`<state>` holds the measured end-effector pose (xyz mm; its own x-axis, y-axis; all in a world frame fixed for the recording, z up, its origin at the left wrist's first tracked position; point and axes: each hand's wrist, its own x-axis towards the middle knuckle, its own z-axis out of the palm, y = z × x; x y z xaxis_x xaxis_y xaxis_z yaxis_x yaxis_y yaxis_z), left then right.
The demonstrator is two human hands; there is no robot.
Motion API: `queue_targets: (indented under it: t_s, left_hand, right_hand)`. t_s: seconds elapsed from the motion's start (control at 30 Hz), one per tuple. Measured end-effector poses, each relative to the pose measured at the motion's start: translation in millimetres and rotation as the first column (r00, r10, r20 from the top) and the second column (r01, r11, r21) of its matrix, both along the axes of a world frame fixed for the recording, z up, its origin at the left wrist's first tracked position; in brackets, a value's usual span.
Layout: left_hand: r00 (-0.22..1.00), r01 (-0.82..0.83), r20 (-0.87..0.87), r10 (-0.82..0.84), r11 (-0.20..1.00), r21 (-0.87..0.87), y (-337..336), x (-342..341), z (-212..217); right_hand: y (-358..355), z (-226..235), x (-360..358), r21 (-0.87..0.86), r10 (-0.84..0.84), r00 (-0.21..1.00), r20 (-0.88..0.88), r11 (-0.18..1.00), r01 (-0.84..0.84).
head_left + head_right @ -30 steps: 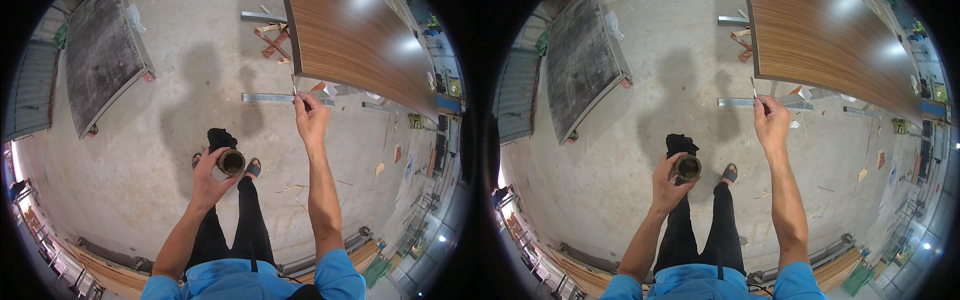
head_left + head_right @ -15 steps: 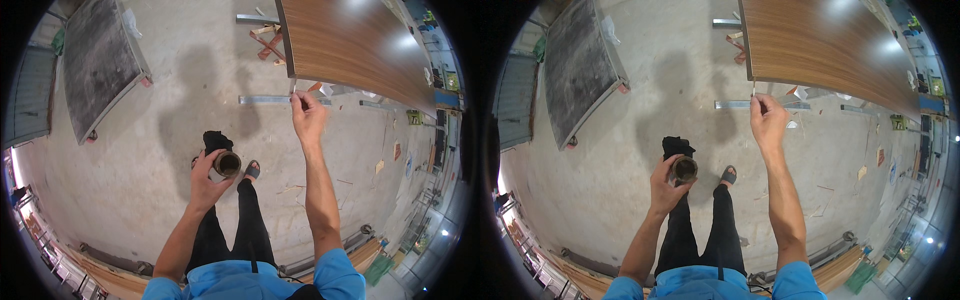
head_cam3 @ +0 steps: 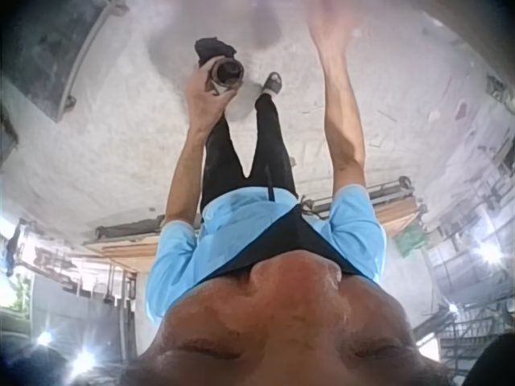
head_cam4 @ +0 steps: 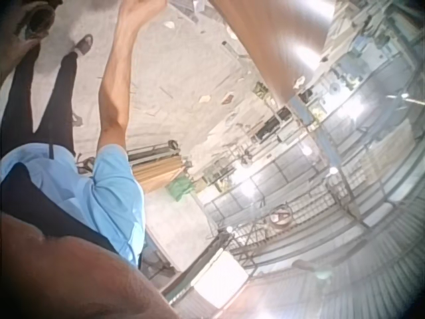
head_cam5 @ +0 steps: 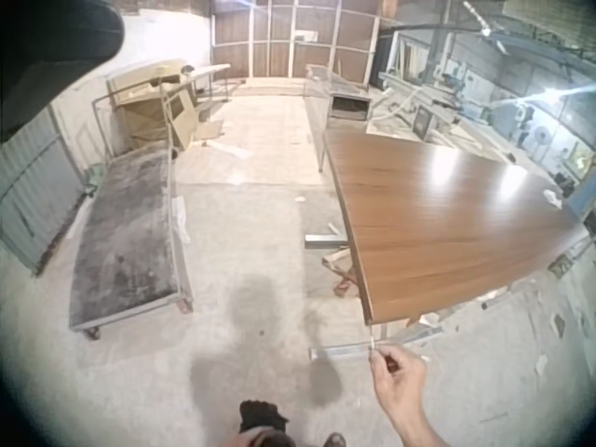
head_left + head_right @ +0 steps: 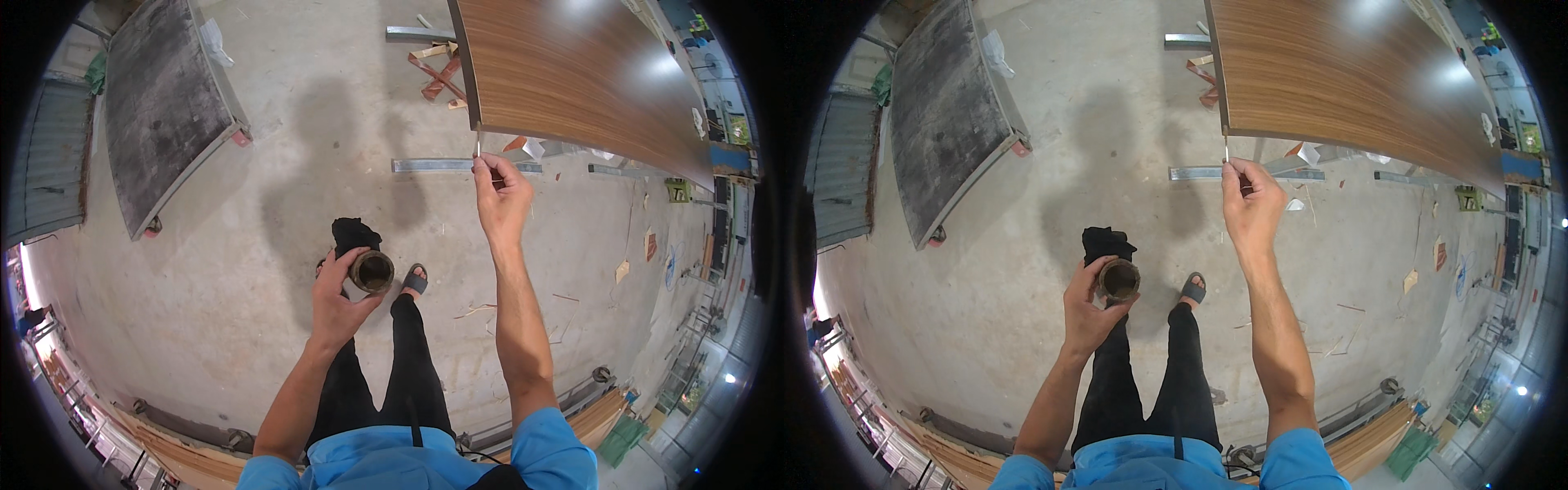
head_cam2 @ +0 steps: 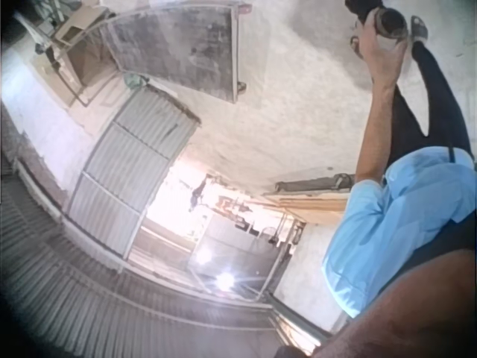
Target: The person applies a liquid finish to a large wooden tabletop using a small brush and a black cloth. They repeatedly dip the brush into a small container, apply the finish along the edges and surface, and wipe the area with the cloth. The person moves around the table to reach different sections.
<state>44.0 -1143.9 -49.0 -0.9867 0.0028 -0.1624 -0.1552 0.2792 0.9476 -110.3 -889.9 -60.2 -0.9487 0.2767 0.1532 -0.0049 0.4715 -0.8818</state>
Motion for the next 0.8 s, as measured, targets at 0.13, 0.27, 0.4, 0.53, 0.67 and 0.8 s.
queue_targets:
  t_s: [0.13, 0.27, 0.4, 0.53, 0.67, 0.8]
  left_hand:
    - [0.998, -0.051, 0.045, 0.05, 0.998, 0.035, -10.1, -1.0, 7.7]
    - [0.986, -0.161, 0.065, 0.154, 0.979, 0.125, -31.0, -0.8, 8.9]
    - [0.994, -0.1, 0.049, 0.1, 0.995, -0.004, -53.1, -5.7, 1.0]
    - [0.996, -0.077, 0.049, 0.073, 0.994, 0.073, -70.7, -19.0, 1.0]
    - [0.999, 0.054, 0.0, -0.054, 0.995, 0.085, -93.2, -46.6, 16.7]
    - [0.981, 0.193, -0.042, -0.191, 0.98, 0.04, -109.1, -98.6, 26.5]
  right_hand:
    - [1.4, -6.3, -1.2, 0.173, 0.017, 0.998, 0.053, 0.985, -0.026]
    - [2.4, -12.7, -2.9, 0.178, -0.008, 1.0, -0.023, 0.984, 0.012]
    - [2.7, -26.8, 1.5, 0.315, -0.028, 1.0, -0.004, 0.949, 0.028]
    - [2.7, -54.0, 39.8, 0.222, -0.042, 0.971, 0.235, 0.975, -0.012]
    - [-3.7, -85.8, 115.8, 0.116, -0.211, 0.918, 0.335, 0.976, 0.182]
    - [-35.1, -102.5, 171.2, -0.056, -0.435, 0.834, 0.34, 0.876, 0.48]
